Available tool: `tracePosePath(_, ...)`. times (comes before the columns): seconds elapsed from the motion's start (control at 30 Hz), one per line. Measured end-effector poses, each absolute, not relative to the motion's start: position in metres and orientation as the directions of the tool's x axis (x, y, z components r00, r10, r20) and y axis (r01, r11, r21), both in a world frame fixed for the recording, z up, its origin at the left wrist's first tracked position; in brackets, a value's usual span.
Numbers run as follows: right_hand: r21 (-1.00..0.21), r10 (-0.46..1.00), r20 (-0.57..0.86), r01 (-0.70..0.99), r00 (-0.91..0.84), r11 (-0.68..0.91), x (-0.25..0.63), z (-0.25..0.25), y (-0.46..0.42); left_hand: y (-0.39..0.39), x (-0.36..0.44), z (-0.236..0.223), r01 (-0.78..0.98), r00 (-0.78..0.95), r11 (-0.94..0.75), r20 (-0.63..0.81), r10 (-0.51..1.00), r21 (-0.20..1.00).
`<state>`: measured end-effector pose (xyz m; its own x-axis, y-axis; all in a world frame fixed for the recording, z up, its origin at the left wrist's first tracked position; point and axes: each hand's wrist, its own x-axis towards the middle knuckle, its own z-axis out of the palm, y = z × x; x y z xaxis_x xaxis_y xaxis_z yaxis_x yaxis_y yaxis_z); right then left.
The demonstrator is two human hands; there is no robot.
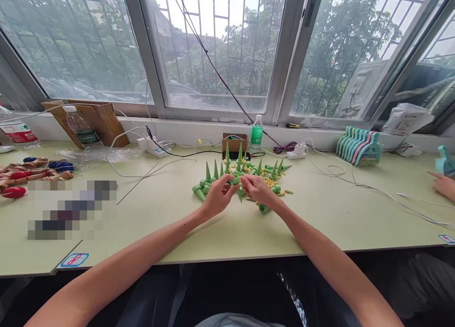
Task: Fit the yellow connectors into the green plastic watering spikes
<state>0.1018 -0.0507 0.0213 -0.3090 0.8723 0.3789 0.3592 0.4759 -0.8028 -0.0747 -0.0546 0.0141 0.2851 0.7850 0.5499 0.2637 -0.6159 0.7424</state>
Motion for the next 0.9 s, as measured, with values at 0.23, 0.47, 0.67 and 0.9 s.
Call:
tracePosePath(0.23,-0.805,0.87,0.386,0.348,-0.308,0.48,0.1009,0.0188,-0.0483,-0.0537,-0.0756,0.013,0.286,0.288,-0.677,0.612,0.736,0.678)
tracePosePath(0.47,-0.816,0.873,0.371,0.337,-0.315,0.469,0.1004,0.0184,-0.0479,-0.0512,-0.0767,0.0091,0.307,0.3,-0.738,0.675,0.674,0.601)
tracePosePath(0.67,-0.836,0.875,0.37,0.298,-0.312,0.46,0.1,0.018,-0.0489,-0.0522,-0.0755,0.0095,0.322,0.289,-0.731,0.673,0.681,0.601)
tracePosePath(0.9,-0.849,0.873,0.371,0.264,-0.318,0.457,0.0996,0.0204,-0.0535,-0.0581,-0.0739,0.017,0.316,0.215,-0.62,0.583,0.784,0.718)
